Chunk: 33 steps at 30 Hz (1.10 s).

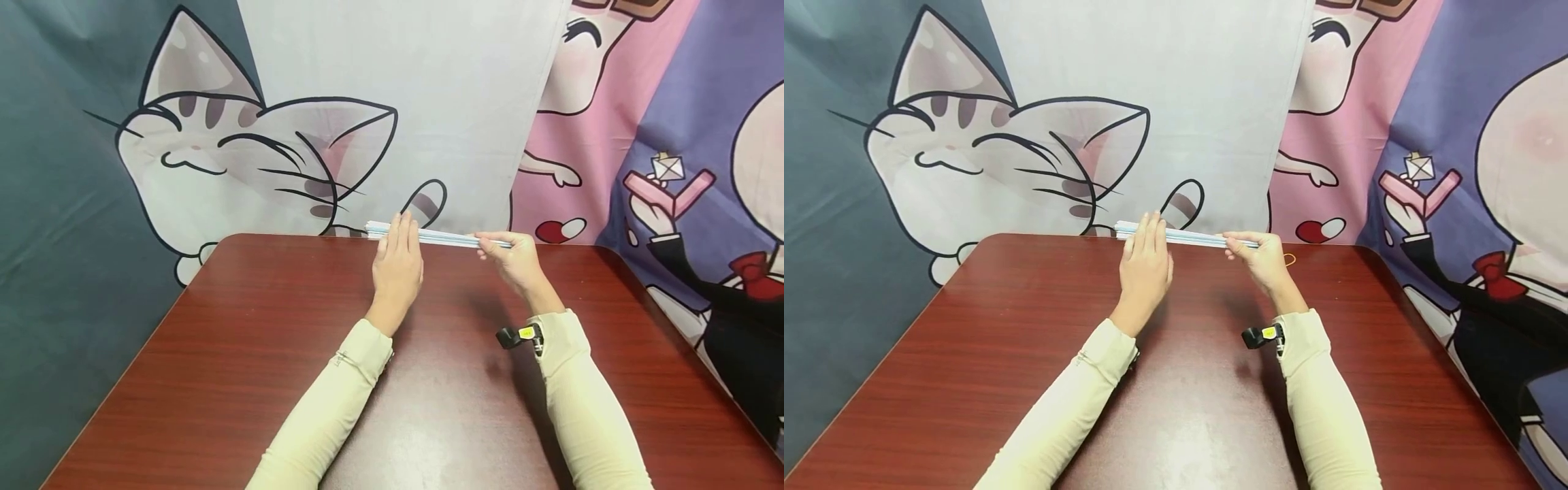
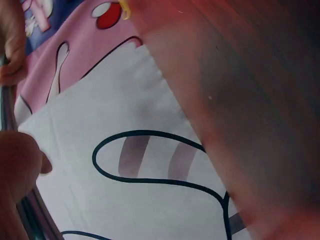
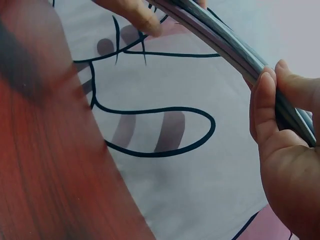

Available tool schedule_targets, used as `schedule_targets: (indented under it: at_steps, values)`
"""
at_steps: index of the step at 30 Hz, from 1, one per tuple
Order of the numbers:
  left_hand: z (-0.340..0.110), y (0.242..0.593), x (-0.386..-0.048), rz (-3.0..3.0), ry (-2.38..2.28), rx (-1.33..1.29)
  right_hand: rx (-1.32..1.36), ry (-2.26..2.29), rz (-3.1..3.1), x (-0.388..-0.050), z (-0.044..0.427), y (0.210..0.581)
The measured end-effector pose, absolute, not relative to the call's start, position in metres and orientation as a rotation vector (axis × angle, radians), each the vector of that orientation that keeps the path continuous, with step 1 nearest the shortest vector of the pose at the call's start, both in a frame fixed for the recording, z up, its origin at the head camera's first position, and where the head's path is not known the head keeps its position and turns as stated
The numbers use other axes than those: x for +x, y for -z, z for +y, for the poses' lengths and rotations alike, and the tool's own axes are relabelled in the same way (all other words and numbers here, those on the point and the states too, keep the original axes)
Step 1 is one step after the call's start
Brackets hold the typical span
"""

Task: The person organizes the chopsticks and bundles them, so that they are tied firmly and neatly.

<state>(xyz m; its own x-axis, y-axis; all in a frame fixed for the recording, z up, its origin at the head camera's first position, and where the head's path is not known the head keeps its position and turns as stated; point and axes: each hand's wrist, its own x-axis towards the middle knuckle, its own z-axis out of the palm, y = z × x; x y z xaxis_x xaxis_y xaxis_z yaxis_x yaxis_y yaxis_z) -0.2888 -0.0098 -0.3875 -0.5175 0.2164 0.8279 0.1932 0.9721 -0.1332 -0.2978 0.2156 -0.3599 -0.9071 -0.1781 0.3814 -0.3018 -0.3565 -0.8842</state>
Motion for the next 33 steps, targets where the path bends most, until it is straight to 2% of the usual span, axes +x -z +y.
schedule_targets:
  at_steps: [5, 10, 20, 33]
  values:
    - [-0.009, 0.381, -0.304, -2.008, -0.087, -0.257, 0.686, -2.367, -1.751, -0.296, 0.219, 0.355]
    - [-0.018, 0.373, -0.311, -2.005, -0.104, -0.373, 0.738, -2.305, -1.780, -0.296, 0.220, 0.351]
    - [-0.029, 0.374, -0.304, -2.094, -0.133, -0.531, 0.729, -2.228, -1.887, -0.290, 0.224, 0.351]
    - [-0.031, 0.363, -0.293, -2.198, -0.050, -0.515, 0.782, -2.232, -1.828, -0.294, 0.225, 0.359]
